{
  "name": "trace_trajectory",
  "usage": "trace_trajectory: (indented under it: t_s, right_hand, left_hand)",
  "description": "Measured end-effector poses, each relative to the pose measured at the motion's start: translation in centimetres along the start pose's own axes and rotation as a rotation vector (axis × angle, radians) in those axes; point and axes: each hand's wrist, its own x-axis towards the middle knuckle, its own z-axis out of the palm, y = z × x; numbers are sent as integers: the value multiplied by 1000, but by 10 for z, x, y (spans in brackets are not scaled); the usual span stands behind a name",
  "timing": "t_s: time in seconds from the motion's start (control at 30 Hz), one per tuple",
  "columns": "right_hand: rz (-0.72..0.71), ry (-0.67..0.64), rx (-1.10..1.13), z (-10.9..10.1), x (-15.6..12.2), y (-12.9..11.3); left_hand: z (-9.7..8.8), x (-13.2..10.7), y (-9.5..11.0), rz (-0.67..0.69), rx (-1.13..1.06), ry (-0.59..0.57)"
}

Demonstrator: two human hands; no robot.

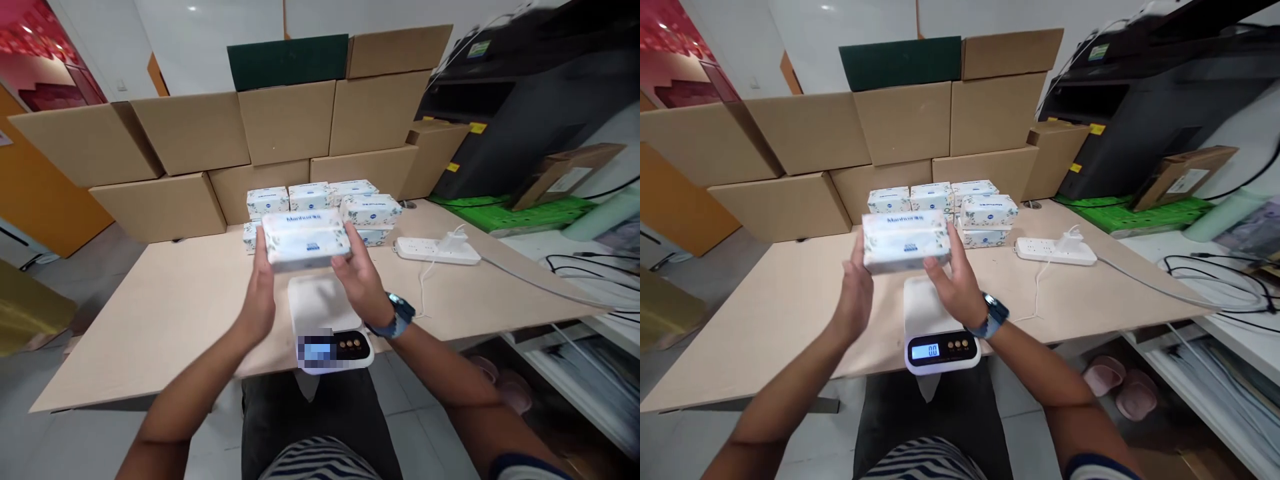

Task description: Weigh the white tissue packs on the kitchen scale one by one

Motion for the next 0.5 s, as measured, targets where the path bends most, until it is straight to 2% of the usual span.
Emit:
trace_trajectory:
  t_s: [0.1, 0.17, 0.23, 0.3, 0.37, 0.43, 0.5]
  right_hand:
    - [-148, -33, -36, 24, 56, -2]
    - [-132, -65, -46, 46, 95, 8]
    - [-57, -128, -63, 69, 127, 24]
    - [56, -189, -112, 91, 149, 43]
    - [127, -218, -164, 107, 159, 61]
    - [130, -228, -192, 117, 162, 77]
    - [112, -240, -198, 122, 164, 88]
  left_hand:
    - [-35, 55, 2, 97, 32, 16]
    - [-55, 89, -11, 88, -19, 67]
    - [-69, 115, -33, 21, -112, 144]
    - [-78, 130, -61, -95, -174, 197]
    - [-85, 136, -88, -206, -148, 237]
    - [-90, 136, -109, -246, -73, 276]
    - [-95, 137, -121, -223, -5, 306]
